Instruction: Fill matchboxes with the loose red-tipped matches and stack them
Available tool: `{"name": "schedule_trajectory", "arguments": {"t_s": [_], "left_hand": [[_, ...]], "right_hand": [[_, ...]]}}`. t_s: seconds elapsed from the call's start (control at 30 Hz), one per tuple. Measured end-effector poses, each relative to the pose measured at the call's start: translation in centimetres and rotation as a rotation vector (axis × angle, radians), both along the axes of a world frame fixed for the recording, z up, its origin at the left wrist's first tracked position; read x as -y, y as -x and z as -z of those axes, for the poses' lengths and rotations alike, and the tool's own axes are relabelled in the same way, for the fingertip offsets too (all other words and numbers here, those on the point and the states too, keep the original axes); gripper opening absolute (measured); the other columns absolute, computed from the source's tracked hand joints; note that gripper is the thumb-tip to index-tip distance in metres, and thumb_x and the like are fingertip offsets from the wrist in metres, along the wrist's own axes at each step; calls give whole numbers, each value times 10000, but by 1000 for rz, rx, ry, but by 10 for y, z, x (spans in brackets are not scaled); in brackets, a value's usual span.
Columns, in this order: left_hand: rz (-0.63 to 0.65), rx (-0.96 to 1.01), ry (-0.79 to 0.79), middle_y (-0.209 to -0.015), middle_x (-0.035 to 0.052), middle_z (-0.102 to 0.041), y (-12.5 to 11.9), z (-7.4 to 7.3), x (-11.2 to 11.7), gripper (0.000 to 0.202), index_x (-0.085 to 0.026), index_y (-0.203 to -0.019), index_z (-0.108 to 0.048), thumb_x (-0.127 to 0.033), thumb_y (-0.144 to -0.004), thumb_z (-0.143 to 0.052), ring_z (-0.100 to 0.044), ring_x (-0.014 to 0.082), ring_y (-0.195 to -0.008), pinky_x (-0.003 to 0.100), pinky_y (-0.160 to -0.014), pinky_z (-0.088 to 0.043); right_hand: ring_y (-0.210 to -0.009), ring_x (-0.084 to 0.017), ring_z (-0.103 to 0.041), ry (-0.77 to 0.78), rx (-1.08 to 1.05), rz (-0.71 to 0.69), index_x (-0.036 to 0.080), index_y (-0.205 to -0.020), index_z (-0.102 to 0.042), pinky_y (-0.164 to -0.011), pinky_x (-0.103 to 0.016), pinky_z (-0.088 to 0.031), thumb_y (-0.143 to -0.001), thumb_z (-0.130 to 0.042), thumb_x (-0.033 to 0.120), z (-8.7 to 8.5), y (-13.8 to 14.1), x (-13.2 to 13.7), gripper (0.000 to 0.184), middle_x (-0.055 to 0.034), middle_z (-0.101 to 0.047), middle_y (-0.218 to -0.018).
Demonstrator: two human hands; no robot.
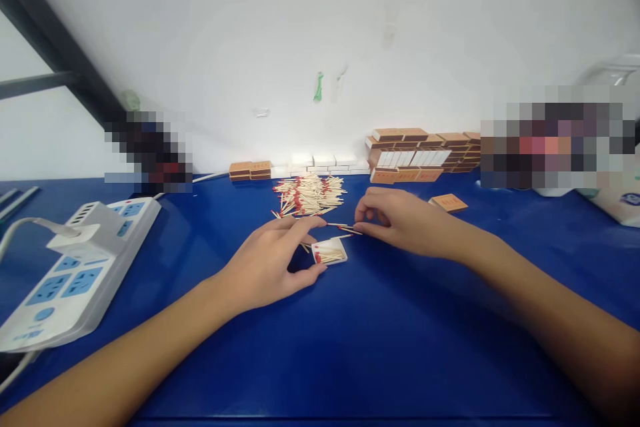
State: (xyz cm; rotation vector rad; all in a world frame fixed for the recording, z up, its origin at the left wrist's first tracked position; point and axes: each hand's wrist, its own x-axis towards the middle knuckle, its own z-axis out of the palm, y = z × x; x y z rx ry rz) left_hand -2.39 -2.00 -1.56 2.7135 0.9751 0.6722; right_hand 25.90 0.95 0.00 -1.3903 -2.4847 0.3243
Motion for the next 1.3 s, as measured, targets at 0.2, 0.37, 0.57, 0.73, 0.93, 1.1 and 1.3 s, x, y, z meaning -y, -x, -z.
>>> {"name": "schedule_trajectory", "arguments": {"t_s": [0.2, 0.37, 0.57, 0.73, 0.93, 1.1, 1.3], "left_hand": [[2, 4, 4, -1067, 5, -790, -1, 0, 0, 554, -244, -1392, -479, -346, -908, -730, -702, 243, -1123, 427, -992, -557], [-5, 3, 8, -1082, 21, -785, -1, 1, -1, 568, -239, -1406, -475, -359, -910, -724, -708, 249, -1124, 435, -992, -557], [-16, 8, 23, -1085, 30, -784, -1, -1, -1, 548, -244, -1391, -488, -346, -908, -727, -714, 264, -1124, 449, -981, -563], [0, 18, 22, -1101, 34, -785, -2, -1, -1, 562, -238, -1385, -487, -327, -892, -743, -711, 264, -1135, 447, -997, -557], [-2, 15, 21, -1086, 25, -785, -2, -1, 0, 574, -244, -1398, -478, -330, -895, -741, -712, 262, -1130, 442, -993, -560], [4, 30, -1, -1061, 17, -793, -1, -2, 0, 561, -248, -1395, -485, -342, -902, -735, -715, 256, -1121, 439, -998, -558], [19, 24, 4, -1082, 26, -790, -2, -3, 2, 525, -245, -1370, -512, -344, -902, -729, -719, 252, -1100, 445, -998, -560]], "right_hand": [[-847, -191, -591, 84, 22, -17, 206, -927, -644, -732, -324, -438, -1002, -539, 316, 12, 5, 1, 170, -63, -656, -977], [-839, -199, -599, 92, 66, -25, 199, -946, -625, -741, -337, -442, -1012, -493, 270, 10, 4, 3, 165, -78, -646, -1005], [-834, -192, -596, 50, -15, -43, 204, -940, -603, -731, -330, -439, -1044, -479, 308, -2, 13, 14, 192, -71, -645, -1006], [-782, -168, -604, 41, -70, -97, 203, -964, -611, -669, -303, -426, -1046, -509, 310, -3, 34, 32, 170, -66, -656, -1025], [-798, -168, -608, 0, -77, -138, 206, -1002, -632, -673, -296, -419, -1046, -522, 304, 1, 34, 32, 154, -62, -653, -1038], [-796, -176, -576, -7, -29, -56, 196, -945, -651, -684, -303, -415, -1010, -567, 292, 1, 21, 18, 144, -61, -633, -979], [-765, -163, -578, 113, -33, -73, 198, -897, -625, -676, -298, -426, -1009, -537, 314, 8, 20, 15, 184, -58, -650, -953]]}}
